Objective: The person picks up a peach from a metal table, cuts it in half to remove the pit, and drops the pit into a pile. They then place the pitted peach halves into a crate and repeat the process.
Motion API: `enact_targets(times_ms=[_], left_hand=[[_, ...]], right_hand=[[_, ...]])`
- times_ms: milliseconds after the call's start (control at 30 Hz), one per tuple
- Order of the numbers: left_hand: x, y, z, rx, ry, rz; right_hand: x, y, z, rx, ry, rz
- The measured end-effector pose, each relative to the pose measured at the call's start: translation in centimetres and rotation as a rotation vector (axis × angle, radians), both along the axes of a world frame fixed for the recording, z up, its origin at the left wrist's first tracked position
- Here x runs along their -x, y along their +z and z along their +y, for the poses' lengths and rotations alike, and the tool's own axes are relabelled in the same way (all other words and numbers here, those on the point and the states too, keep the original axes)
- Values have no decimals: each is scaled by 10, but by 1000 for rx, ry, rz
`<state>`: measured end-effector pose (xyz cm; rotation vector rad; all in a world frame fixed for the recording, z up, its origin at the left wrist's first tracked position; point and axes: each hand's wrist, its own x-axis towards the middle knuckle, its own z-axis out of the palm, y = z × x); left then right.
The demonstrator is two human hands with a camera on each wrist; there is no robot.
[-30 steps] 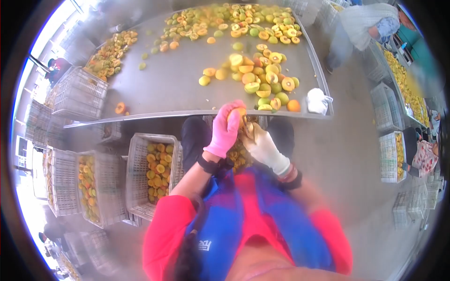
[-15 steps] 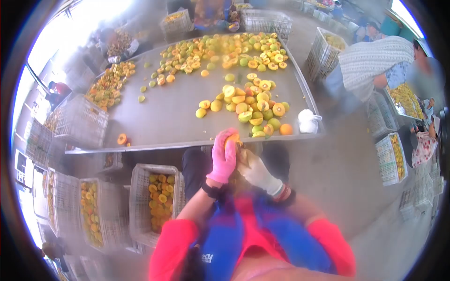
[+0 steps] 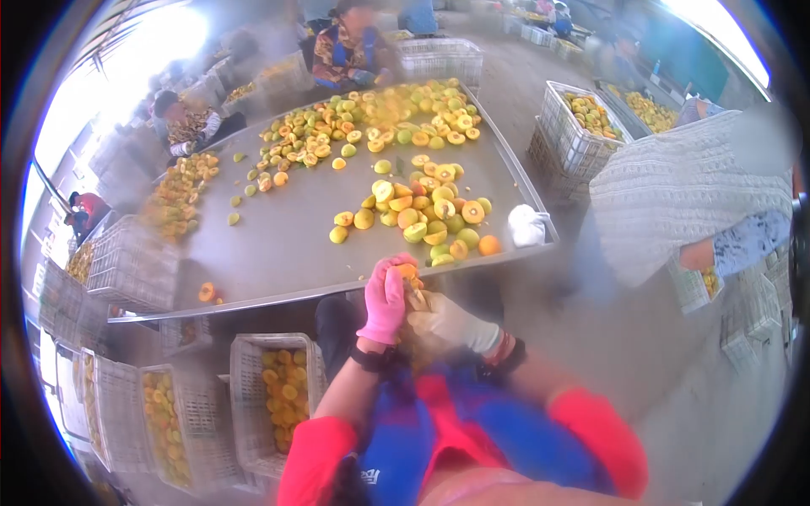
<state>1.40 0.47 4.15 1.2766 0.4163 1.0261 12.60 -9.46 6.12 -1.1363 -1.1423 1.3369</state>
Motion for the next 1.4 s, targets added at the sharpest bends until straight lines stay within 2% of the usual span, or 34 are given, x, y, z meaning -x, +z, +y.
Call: enact_targets(times_ms=[33, 67, 133, 167, 200, 267, 300, 367, 400, 467, 500, 533, 567, 600, 633, 667, 700, 733, 767, 800, 833, 900, 933, 1000, 1033, 1067, 1100, 1133, 1200, 1267, 1300, 1333, 1400], left_hand=[[4, 0, 2, -43, -39, 46], [5, -1, 4, -32, -50, 52], [7, -2, 9, -37, -85, 104], [8, -7, 14, -95, -119, 100], [10, -11, 20, -83, -126, 105], [14, -17, 30, -324, -199, 270], [15, -13, 28, -319, -206, 269], [15, -2, 25, -72, -277, 155], [17, 4, 25, -72, -275, 149], [23, 20, 31, 118, -182, 13], [23, 31, 33, 80, -16, 11], [29, 32, 40, -12, 106, 7], [41, 30, 49, -97, 231, -1], [54, 28, 57, 62, 312, -37], [74, 21, 67, 20, 431, 5], [95, 25, 68, 80, 482, 11], [120, 7, 81, 97, 564, 58], [148, -1, 83, -79, 714, 340], [182, -27, 91, -309, 838, 483], [227, -60, 100, -572, 875, 752], [241, -48, 89, -347, 976, 1029], [298, -67, 72, -199, 939, 1388], [322, -78, 64, -198, 921, 1411], [359, -92, 49, 246, 888, 1792], [388, -121, 49, 237, 868, 1816], [420, -166, 51, 113, 902, 1822], [441, -187, 51, -13, 932, 1824], [432, -177, 48, -16, 909, 1850], [371, -135, 46, 9, 946, 1535], [423, -242, 107, -558, 855, 1525], [391, -223, 111, -610, 824, 1408], [336, -180, 110, -661, 786, 1298], [244, -119, 117, -273, 574, 694]], right_hand=[[-3, -4, -1, 148, 122, 177], [-3, -6, -2, 158, 111, 185], [5, -2, -1, 33, 115, 227], [2, -18, 2, 59, 117, 155], [-1, -16, 0, 70, 111, 162], [-7, -5, -5, 303, 324, 401], [-5, -5, -6, 307, 316, 404], [-4, -3, -5, 321, 448, 769], [-1, -2, -3, 324, 447, 763], [10, -4, 3, 85, 321, 351], [14, -28, 4, 126, 286, 242], [20, 30, -5, 218, 195, 3], [17, 29, -5, 155, 183, -6], [18, 18, -10, 96, 174, -12], [7, -39, -5, -309, 220, -669], [-6, -88, 0, -717, 250, -1322], [-7, -87, -7, -659, 419, -1457], [-9, -99, -12, -657, 410, -1456], [-12, -117, -14, -524, 415, -1267], [-14, -129, -14, -401, 418, -1083], [-13, -107, -16, -467, 409, -1218], [-15, -89, -16, -601, 297, -1383], [-16, -84, -12, -642, 256, -1447], [-28, -102, 1, -671, 107, -1424], [-34, -103, 5, -580, 28, -1302], [-39, -90, 11, -488, -47, -1178], [-47, -90, 20, -382, -93, -1106], [-55, -92, 27, -276, -134, -1032], [-75, -84, 45, -123, -141, -954], [-95, -74, 61, 82, -147, -1186], [-106, -74, 66, 34, -144, -1270], [-118, -65, 67, 20, -135, -1270], [-154, -86, 84, 191, -21, -1335]])
